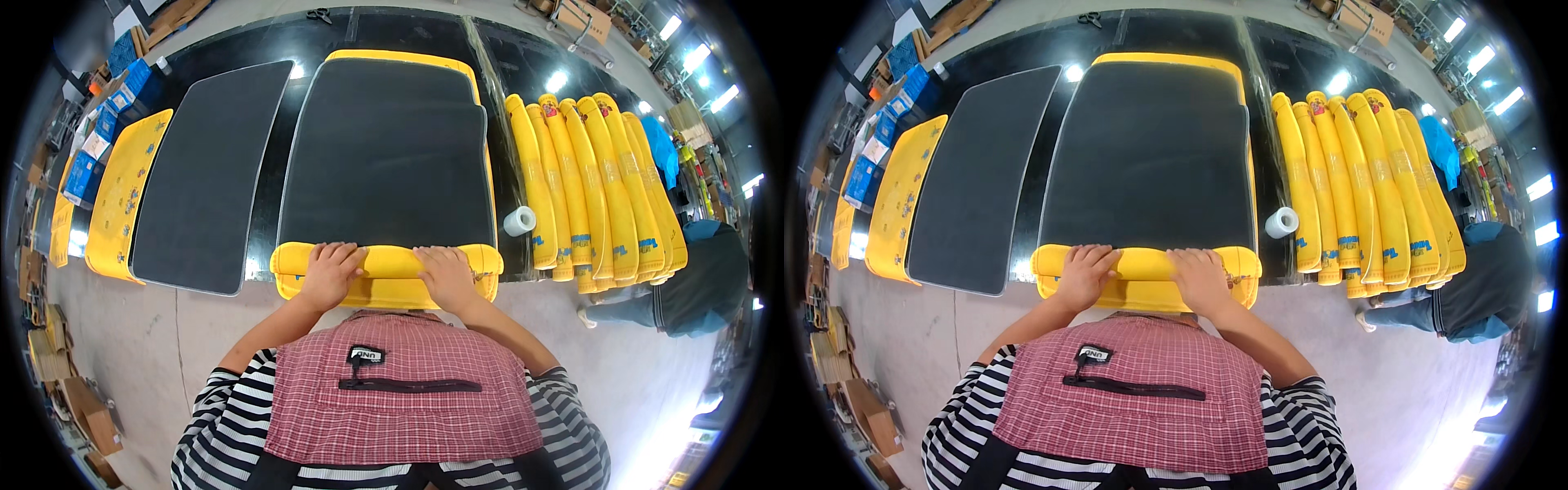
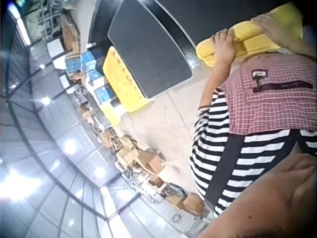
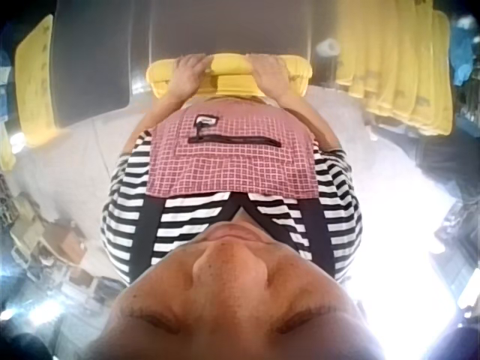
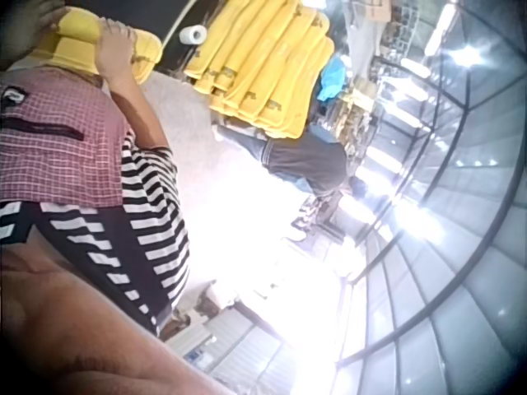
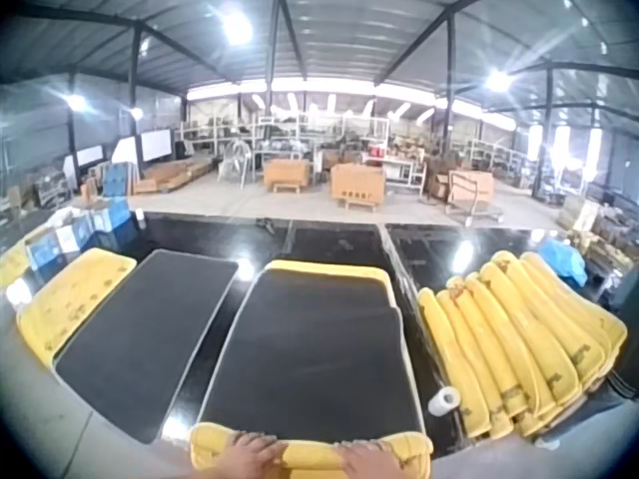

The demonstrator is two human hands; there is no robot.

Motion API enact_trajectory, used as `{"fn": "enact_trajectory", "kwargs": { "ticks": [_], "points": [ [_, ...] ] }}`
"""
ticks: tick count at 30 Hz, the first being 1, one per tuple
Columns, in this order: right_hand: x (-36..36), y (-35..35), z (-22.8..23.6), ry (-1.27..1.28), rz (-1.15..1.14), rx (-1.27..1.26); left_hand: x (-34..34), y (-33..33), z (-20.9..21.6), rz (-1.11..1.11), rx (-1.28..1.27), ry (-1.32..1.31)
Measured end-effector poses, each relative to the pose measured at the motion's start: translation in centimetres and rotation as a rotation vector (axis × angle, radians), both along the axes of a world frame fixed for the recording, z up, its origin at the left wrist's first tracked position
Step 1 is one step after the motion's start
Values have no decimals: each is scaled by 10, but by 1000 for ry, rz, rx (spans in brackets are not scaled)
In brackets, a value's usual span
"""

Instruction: The person places a black mat onto a yellow tray, folds the tray's edges over the mat, and wraps the assembly with clear plastic film. The person repeats this process for multiple trays, stacking the finished units on the right.

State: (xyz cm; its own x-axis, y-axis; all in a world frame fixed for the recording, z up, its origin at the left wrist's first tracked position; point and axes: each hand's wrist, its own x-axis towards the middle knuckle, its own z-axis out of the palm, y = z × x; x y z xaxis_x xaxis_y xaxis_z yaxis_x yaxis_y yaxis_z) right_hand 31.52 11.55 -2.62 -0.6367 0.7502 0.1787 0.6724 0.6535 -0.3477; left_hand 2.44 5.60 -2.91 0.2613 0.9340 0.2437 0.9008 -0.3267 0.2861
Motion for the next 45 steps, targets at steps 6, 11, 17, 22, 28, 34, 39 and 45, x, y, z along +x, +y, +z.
{"fn": "enact_trajectory", "kwargs": {
  "ticks": [6,11,17,22,28,34,39,45],
  "points": [
    [9,-33,-16,93,25,108,11,-36,-7,6,14,-17],
    [11,-36,-31,148,60,177,11,-44,-22,-15,117,-17],
    [7,-47,-33,227,6,166,13,-53,-31,-13,130,-58],
    [13,-47,-38,269,56,108,16,-60,-29,21,85,-146],
    [12,-44,-33,255,-6,-161,23,-55,-23,127,-36,-227],
    [0,-33,-18,119,-138,-331,21,-36,-10,144,-201,-259],
    [-5,-24,-5,191,-301,-491,26,-25,7,295,-374,-407],
    [-6,-28,-10,176,-282,-345,24,-28,-4,249,-268,-334]
  ]
}}
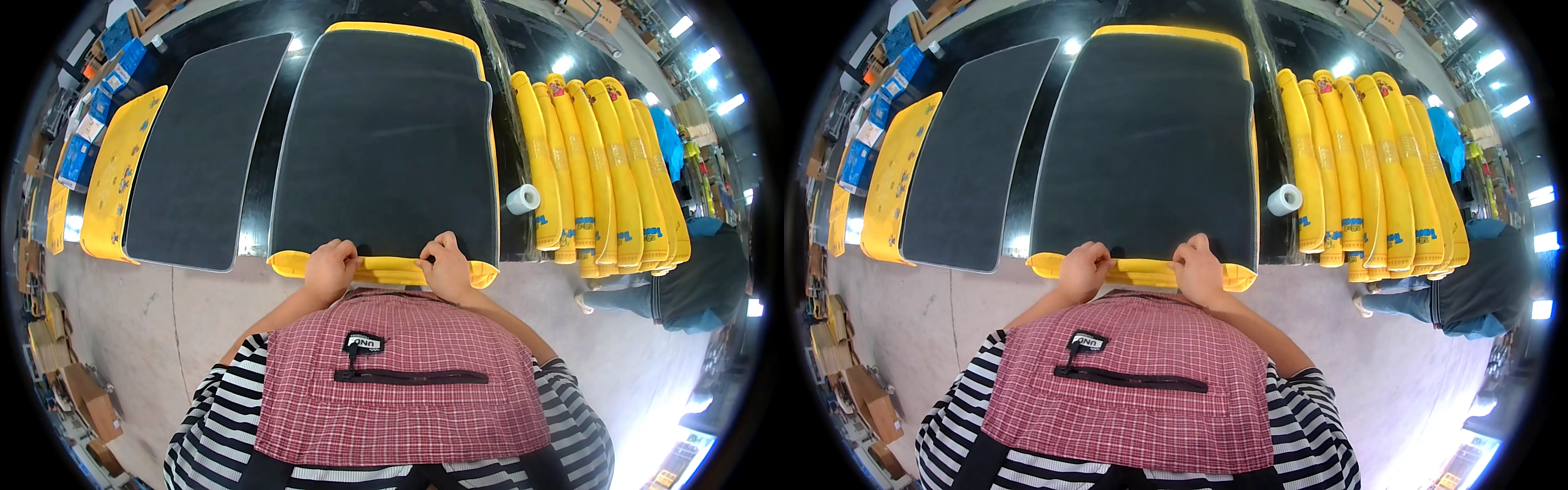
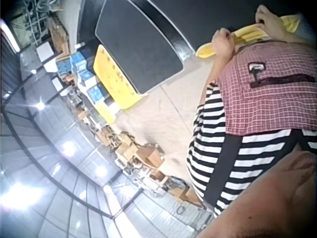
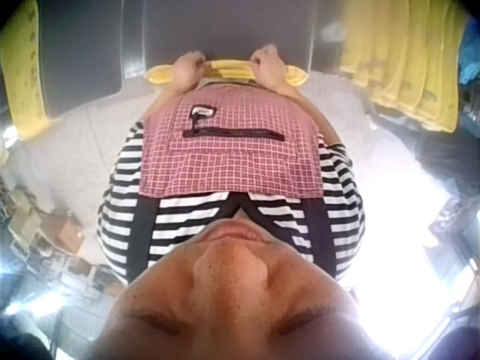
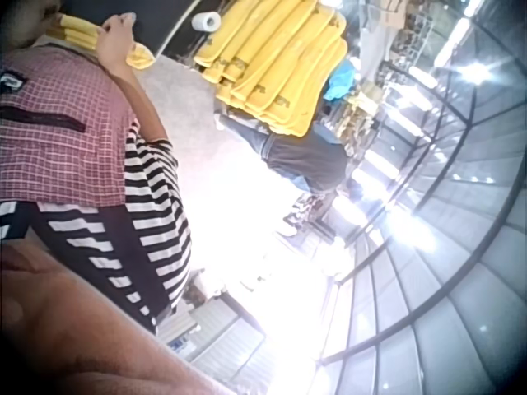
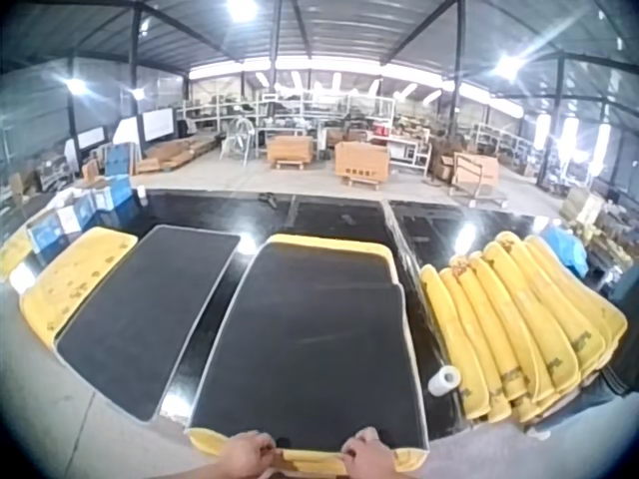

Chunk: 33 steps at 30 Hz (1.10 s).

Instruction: The person places a black mat onto a yellow tray, folds the tray's edges over the mat, and wraps the assembly with clear plastic film. The person repeats this process for multiple trays, stacking the finished units on the right.

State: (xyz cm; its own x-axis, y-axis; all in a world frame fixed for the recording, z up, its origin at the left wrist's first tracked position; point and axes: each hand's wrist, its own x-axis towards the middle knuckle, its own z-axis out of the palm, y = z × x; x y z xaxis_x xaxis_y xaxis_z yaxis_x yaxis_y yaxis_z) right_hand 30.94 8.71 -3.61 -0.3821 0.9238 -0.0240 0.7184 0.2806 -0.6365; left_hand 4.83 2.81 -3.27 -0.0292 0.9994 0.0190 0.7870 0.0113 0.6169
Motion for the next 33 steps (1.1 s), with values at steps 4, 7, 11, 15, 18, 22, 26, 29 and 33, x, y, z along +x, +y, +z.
{"fn": "enact_trajectory", "kwargs": {
  "ticks": [4,7,11,15,18,22,26,29,33],
  "points": [
    [11,-1,-18,-31,161,152,-6,-11,-28,-104,206,123],
    [25,-3,-33,-117,350,241,-14,-16,-30,-217,315,178],
    [45,-3,-28,-208,459,469,-24,-27,-20,-239,367,358],
    [55,-8,-14,-289,483,588,-30,-41,-10,-193,352,431],
    [53,-11,-18,-267,448,543,-30,-38,-11,-188,321,389],
    [49,-11,-16,-205,349,296,-32,-29,-16,-170,228,371],
    [43,1,-14,-103,135,77,-34,-13,-13,-52,118,178],
    [43,16,-3,4,5,6,-35,-3,-7,111,49,-46],
    [51,22,3,-71,-77,-106,-42,0,-2,118,13,107]
  ]
}}
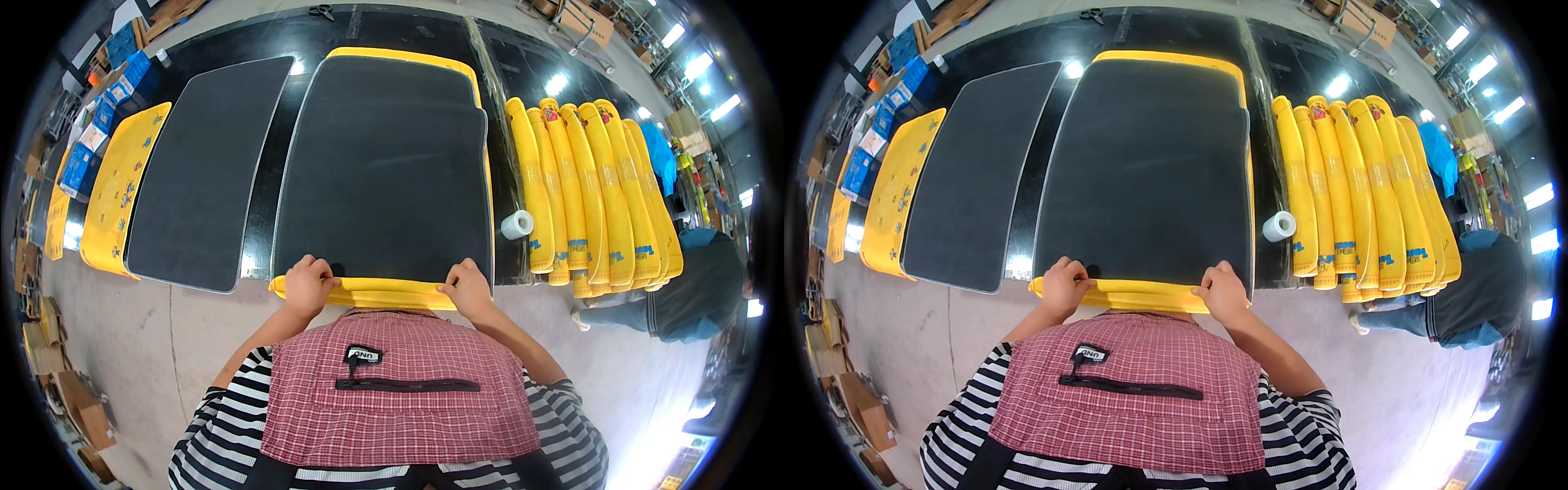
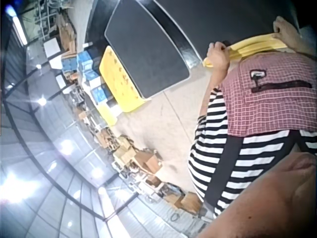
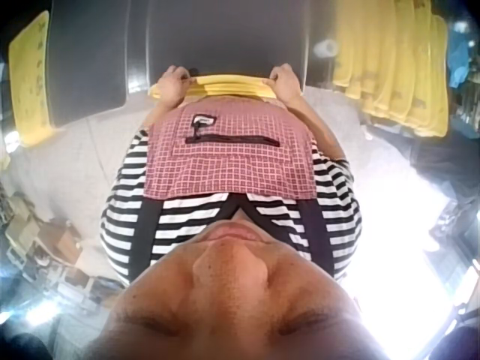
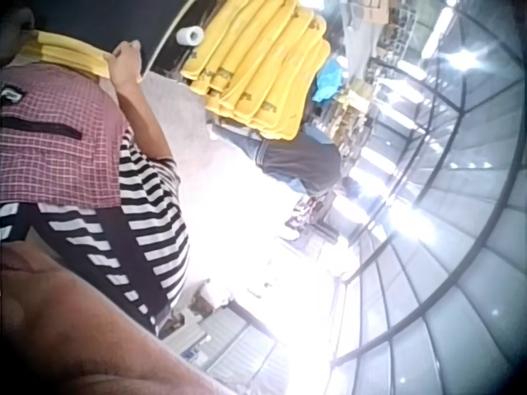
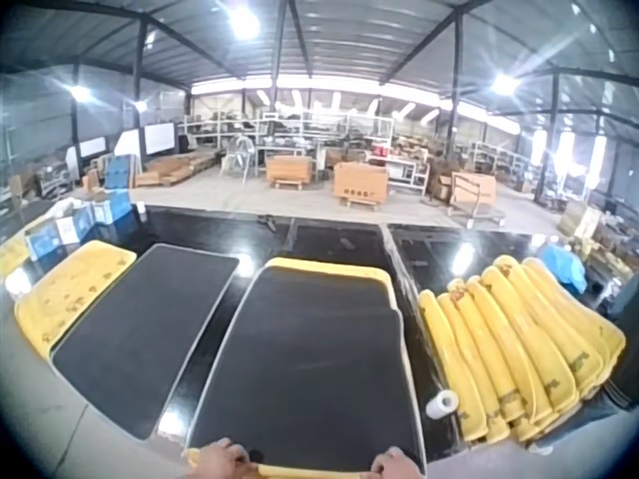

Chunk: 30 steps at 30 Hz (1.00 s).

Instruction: The person places a black mat onto a yellow tray, folds the tray's edges over the mat, and wraps the assembly with clear plastic film. The person repeats this process for multiple trays, stacking the finished units on the right.

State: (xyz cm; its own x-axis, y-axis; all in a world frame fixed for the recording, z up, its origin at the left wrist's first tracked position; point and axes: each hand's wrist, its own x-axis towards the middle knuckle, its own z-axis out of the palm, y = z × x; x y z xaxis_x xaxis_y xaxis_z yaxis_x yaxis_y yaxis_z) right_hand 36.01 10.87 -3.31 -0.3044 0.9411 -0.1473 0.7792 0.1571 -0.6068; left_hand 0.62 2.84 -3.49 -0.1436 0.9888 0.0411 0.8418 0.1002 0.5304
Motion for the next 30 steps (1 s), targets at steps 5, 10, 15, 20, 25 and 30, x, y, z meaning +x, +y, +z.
{"fn": "enact_trajectory", "kwargs": {
  "ticks": [5,10,15,20,25,30],
  "points": [
    [9,-6,-6,-137,139,205,-6,-9,-2,-50,123,170],
    [26,-22,-25,-164,359,560,-18,-20,-13,-230,359,245],
    [37,-25,-10,-216,457,561,-33,-27,-9,-286,248,316],
    [45,-19,-8,-148,392,298,-33,-11,-1,-145,-39,8],
    [36,-9,-8,-61,187,196,-36,-8,-4,-165,166,100],
    [35,-13,-2,-274,314,398,-41,-22,-16,-270,305,289]
  ]
}}
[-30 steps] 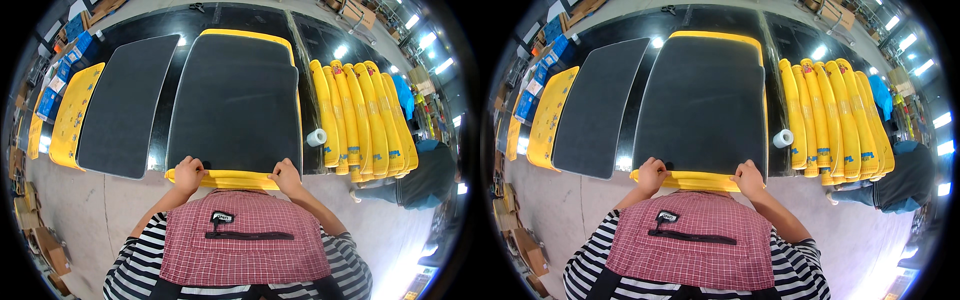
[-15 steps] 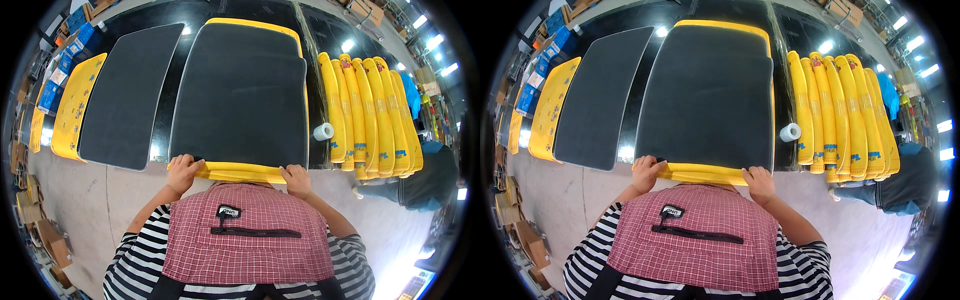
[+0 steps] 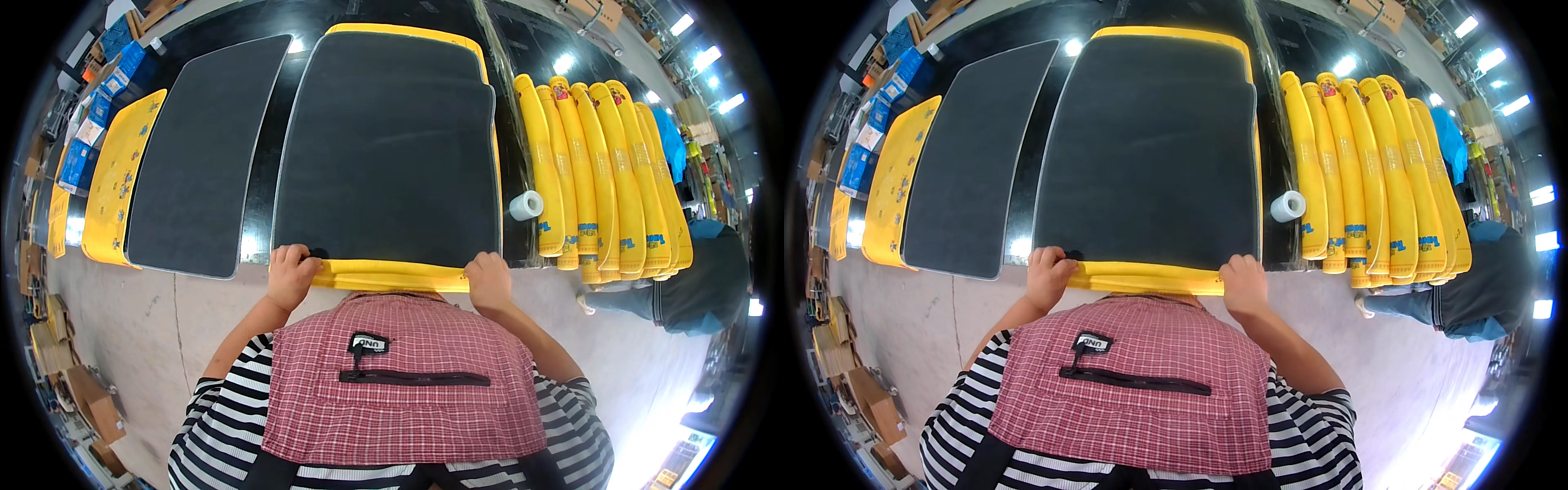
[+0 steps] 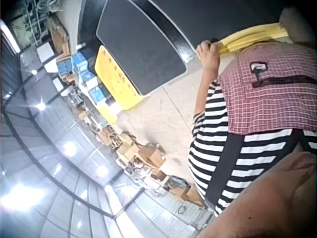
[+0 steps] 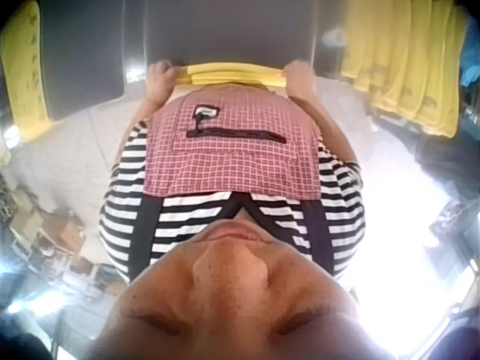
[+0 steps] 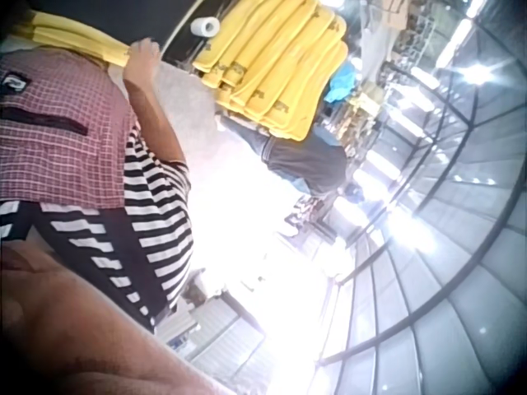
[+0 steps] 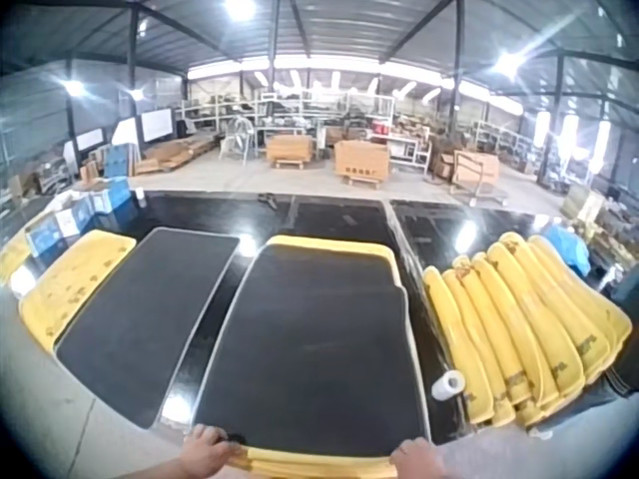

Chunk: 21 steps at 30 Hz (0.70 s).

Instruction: The person places a black mat onto a yellow tray, folds the tray's edges over the mat, and wraps the assembly with clear plastic film. The person repeats this process for multiple trays, stacking the finished units on the right.

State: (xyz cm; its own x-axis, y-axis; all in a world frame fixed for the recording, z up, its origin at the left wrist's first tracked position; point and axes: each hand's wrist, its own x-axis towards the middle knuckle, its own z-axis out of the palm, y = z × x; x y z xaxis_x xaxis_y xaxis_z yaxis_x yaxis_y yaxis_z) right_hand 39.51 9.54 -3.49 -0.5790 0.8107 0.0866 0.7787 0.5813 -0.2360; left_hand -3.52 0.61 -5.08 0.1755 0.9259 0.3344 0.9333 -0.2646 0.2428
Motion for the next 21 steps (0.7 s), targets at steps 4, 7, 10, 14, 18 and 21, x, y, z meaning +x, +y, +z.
{"fn": "enact_trajectory", "kwargs": {
  "ticks": [4,7,10,14,18,21],
  "points": [
    [2,-18,-14,2,13,52,-4,-3,6,-115,14,-44],
    [1,-19,-4,53,51,94,-6,1,1,-115,5,-15],
    [6,-10,-1,30,107,87,-4,3,4,-105,37,19],
    [13,18,-4,-27,44,-91,-11,30,9,-43,-250,-92],
    [14,45,-8,-64,133,-29,-12,54,17,-13,-252,-219],
    [6,44,-9,-138,80,0,-10,60,23,-76,-145,-53]
  ]
}}
